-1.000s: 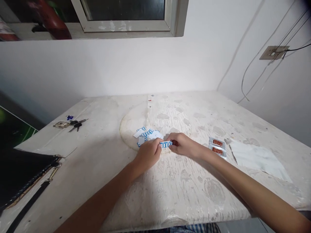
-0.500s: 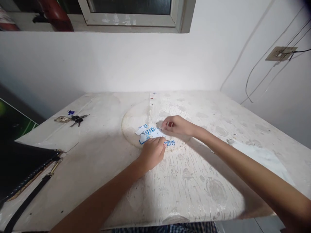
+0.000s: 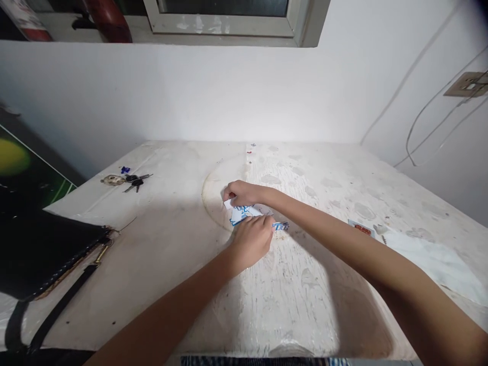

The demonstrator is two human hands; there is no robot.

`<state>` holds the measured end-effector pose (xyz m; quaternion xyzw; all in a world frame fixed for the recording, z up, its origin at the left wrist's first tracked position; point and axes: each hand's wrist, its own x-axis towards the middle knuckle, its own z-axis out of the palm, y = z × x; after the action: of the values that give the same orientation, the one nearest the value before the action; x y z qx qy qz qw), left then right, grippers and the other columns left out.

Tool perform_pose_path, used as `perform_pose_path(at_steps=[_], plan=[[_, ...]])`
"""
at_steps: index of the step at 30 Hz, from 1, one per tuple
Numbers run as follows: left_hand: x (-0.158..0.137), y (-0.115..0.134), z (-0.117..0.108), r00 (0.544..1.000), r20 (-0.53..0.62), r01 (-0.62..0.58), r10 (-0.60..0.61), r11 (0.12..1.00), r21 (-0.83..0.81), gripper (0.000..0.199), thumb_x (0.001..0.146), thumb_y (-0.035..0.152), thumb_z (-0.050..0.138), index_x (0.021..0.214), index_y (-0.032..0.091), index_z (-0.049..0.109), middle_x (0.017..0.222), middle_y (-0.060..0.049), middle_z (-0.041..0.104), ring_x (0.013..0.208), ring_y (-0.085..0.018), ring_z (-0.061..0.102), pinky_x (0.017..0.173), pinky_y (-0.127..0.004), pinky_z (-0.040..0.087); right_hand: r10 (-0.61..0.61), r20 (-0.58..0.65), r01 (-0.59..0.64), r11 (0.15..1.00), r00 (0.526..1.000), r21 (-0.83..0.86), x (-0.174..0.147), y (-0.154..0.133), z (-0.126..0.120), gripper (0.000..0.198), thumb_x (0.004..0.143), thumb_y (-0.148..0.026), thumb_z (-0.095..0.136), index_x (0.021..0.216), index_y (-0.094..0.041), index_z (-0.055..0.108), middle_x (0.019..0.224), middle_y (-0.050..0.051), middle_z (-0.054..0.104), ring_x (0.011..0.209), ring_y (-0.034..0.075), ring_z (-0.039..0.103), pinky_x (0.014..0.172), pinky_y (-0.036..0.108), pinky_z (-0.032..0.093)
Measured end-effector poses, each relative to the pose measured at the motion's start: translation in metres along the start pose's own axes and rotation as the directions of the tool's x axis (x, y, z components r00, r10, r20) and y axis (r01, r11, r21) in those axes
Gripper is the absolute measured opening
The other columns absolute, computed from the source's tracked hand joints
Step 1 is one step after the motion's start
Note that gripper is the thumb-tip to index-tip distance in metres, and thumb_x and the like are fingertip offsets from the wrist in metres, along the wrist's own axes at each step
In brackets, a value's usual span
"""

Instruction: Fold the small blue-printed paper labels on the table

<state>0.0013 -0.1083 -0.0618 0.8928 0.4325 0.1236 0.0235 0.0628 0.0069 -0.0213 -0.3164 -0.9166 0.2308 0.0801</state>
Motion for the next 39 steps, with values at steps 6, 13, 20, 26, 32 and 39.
perform_pose_path(at_steps=[6,13,20,26,32,39], plan=[[-0.001,-0.001,0.004,0.999,-0.035,-0.005,0.005,1.0,-0.013,0.02,0.089,0.02,0.029,0.089,0.017,0.048,0.081,-0.005,0.06,0.077,-0.021,0.057,0.067,-0.034,0.04,0.017,-0.14,0.024,0.958,0.99,0.285,-0.03,0.01,-0.014,0.014,0.071,-0.012,0.052,0.08,-0.011,0.063,0.073,0.004,0.061,0.065,0.011,0.054,0.062,0.025,0.042],[0.001,-0.002,0.005,0.998,-0.061,-0.019,0.018,1.0,-0.006,0.019,0.088,0.021,0.031,0.092,0.016,0.049,0.083,-0.005,0.061,0.079,-0.021,0.059,0.07,-0.035,0.041,0.111,-0.324,0.05,0.891,0.94,0.452,-0.132,-0.004,-0.021,0.017,0.074,-0.01,0.045,0.076,-0.017,0.061,0.086,0.003,0.06,0.083,0.013,0.055,0.075,0.029,0.044],[0.006,-0.003,0.009,0.997,-0.076,-0.012,0.009,0.999,-0.046,0.02,0.088,0.023,0.031,0.087,0.017,0.05,0.077,-0.005,0.061,0.077,-0.019,0.058,0.068,-0.031,0.041,0.372,-0.244,-0.137,0.752,0.896,0.645,-0.177,-0.014,-0.004,0.017,0.079,-0.02,0.045,0.078,-0.016,0.061,0.075,0.004,0.058,0.071,0.014,0.055,0.065,0.028,0.044],[0.009,-0.003,0.009,0.996,-0.086,-0.001,-0.001,1.0,-0.019,0.02,0.088,0.023,0.031,0.081,0.017,0.049,0.071,-0.003,0.058,0.067,-0.016,0.055,0.059,-0.027,0.036,0.314,-0.271,-0.132,0.84,0.91,0.527,-0.182,-0.014,0.011,0.033,0.077,-0.014,0.045,0.109,-0.022,0.048,0.079,0.0,0.056,0.06,0.009,0.05,0.053,0.022,0.04],[0.009,-0.001,0.005,0.998,-0.051,0.035,-0.036,0.999,-0.014,0.016,0.086,0.021,0.034,0.085,0.018,0.05,0.072,-0.002,0.059,0.068,-0.017,0.055,0.057,-0.028,0.033,0.206,-0.384,-0.163,0.977,0.9,0.14,-0.181,-0.011,0.016,0.02,0.077,-0.009,0.046,0.088,-0.017,0.06,0.08,0.002,0.056,0.062,0.009,0.046,0.058,0.023,0.036],[0.008,0.0,0.005,0.998,-0.06,0.003,-0.002,1.0,0.023,0.013,0.077,0.013,0.038,0.082,0.017,0.049,0.066,-0.002,0.055,0.065,-0.017,0.052,0.056,-0.028,0.031,0.126,-0.439,-0.118,0.992,0.889,0.044,-0.174,-0.007,0.031,0.024,0.081,-0.008,0.041,0.092,-0.016,0.06,0.085,0.005,0.053,0.068,0.01,0.048,0.061,0.024,0.036]])
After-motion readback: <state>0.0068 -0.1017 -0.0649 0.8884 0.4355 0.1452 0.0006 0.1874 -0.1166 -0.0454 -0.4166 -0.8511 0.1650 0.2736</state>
